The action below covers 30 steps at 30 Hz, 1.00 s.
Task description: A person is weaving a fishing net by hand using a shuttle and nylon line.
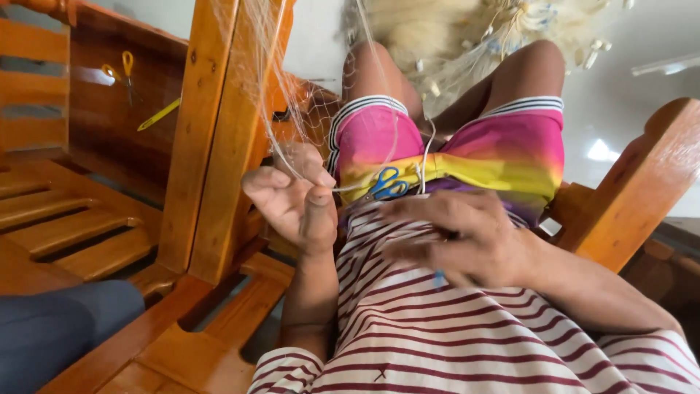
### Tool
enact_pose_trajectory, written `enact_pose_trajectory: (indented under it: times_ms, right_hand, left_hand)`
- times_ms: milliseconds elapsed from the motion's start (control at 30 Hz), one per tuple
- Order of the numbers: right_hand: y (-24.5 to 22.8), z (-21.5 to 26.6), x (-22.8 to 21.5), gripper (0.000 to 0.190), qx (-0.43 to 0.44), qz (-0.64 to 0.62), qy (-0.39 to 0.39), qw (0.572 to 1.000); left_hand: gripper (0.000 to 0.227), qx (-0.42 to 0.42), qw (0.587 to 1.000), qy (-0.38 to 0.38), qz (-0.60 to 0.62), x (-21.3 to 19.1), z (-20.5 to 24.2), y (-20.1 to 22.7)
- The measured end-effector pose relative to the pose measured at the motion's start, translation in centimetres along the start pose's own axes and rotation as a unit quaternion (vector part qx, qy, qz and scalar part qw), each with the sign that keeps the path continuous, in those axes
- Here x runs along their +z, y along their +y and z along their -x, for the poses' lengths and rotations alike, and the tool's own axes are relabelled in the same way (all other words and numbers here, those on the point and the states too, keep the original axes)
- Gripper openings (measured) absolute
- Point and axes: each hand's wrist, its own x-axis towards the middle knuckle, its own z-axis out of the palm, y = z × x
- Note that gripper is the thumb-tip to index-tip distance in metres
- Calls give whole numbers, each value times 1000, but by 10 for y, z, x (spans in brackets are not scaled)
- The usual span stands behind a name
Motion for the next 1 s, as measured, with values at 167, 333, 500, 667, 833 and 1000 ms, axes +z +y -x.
enact_pose_trajectory:
  times_ms: [167, 333, 500, 667, 833, 1000]
  right_hand:
    - [-1, -2, 20, 27, 103, -337, 25, 935]
    - [22, 16, 33, 18, 321, -302, 33, 897]
    - [36, 27, 33, 16, 381, -306, 70, 869]
    - [29, 31, 28, 15, 374, -375, 91, 844]
    - [26, 30, 23, 16, 311, -329, 94, 887]
    - [19, 38, 29, 25, 117, -114, 55, 985]
  left_hand:
    - [39, -41, 998, -33, 31, -7, 3, -8]
    - [41, -103, 994, -29, 23, -10, 29, -35]
    - [49, -257, 963, 18, 83, -8, 43, -38]
    - [12, -345, 922, -1, 178, -11, 35, -31]
    - [18, -349, 917, -24, 192, -10, 23, -17]
    - [23, -345, 921, -38, 179, -4, 16, -6]
